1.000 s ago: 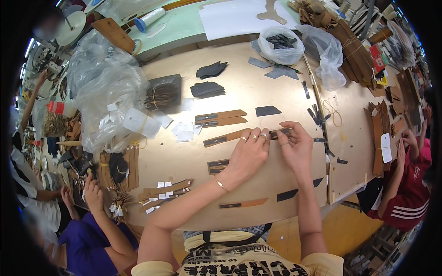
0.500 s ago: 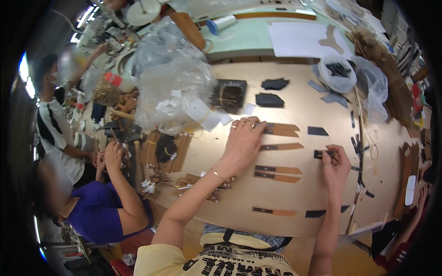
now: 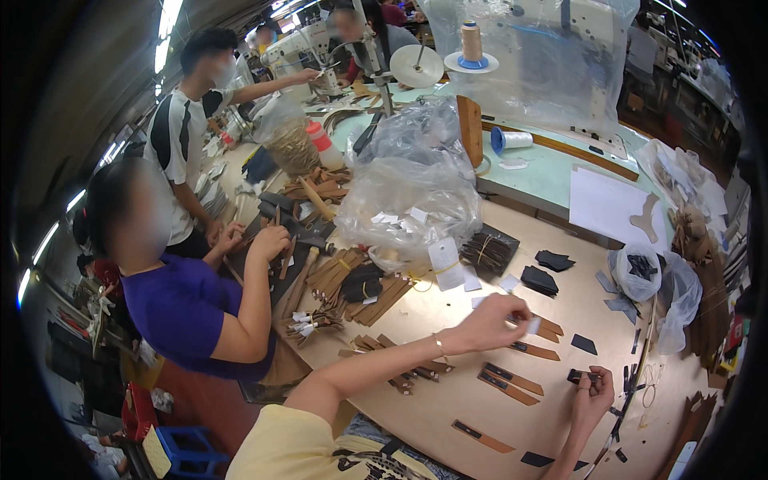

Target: The person repeatedly picks small rectangular pieces from a table, aligns them with other pieces, and presses them together. The person handles the pieces one at a time, placing each assembled unit back on the table.

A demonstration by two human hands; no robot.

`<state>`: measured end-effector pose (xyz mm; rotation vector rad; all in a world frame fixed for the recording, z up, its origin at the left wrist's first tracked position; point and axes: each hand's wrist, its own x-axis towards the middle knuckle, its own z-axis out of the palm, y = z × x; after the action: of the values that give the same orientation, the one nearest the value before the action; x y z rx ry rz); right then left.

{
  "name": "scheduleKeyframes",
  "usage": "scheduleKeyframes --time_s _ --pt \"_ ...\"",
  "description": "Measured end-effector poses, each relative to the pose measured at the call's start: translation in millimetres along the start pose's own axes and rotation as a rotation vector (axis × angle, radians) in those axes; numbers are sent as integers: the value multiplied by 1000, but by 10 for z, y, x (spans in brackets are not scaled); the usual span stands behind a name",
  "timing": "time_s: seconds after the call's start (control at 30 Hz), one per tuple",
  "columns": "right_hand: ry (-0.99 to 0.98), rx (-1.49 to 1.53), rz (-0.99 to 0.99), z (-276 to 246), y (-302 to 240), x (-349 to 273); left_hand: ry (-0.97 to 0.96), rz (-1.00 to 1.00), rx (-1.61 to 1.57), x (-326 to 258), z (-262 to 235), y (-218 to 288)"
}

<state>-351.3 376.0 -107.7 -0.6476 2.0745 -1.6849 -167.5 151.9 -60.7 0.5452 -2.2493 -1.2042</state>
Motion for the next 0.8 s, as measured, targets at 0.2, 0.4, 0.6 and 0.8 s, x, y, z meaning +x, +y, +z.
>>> scheduleKeyframes --time_s 0.2,0.4,0.6,0.8 --pt "-32 80 27 -27 35 21 -318 -65 -160 312 572 281" --pt "-25 106 29 -16 65 36 -606 -134 261 470 907 206" --pt "-18 63 75 -15 -45 -15 -687 -259 348 691 878 298" --pt "2 20 123 10 -183 -16 -743 -229 408 696 943 397"
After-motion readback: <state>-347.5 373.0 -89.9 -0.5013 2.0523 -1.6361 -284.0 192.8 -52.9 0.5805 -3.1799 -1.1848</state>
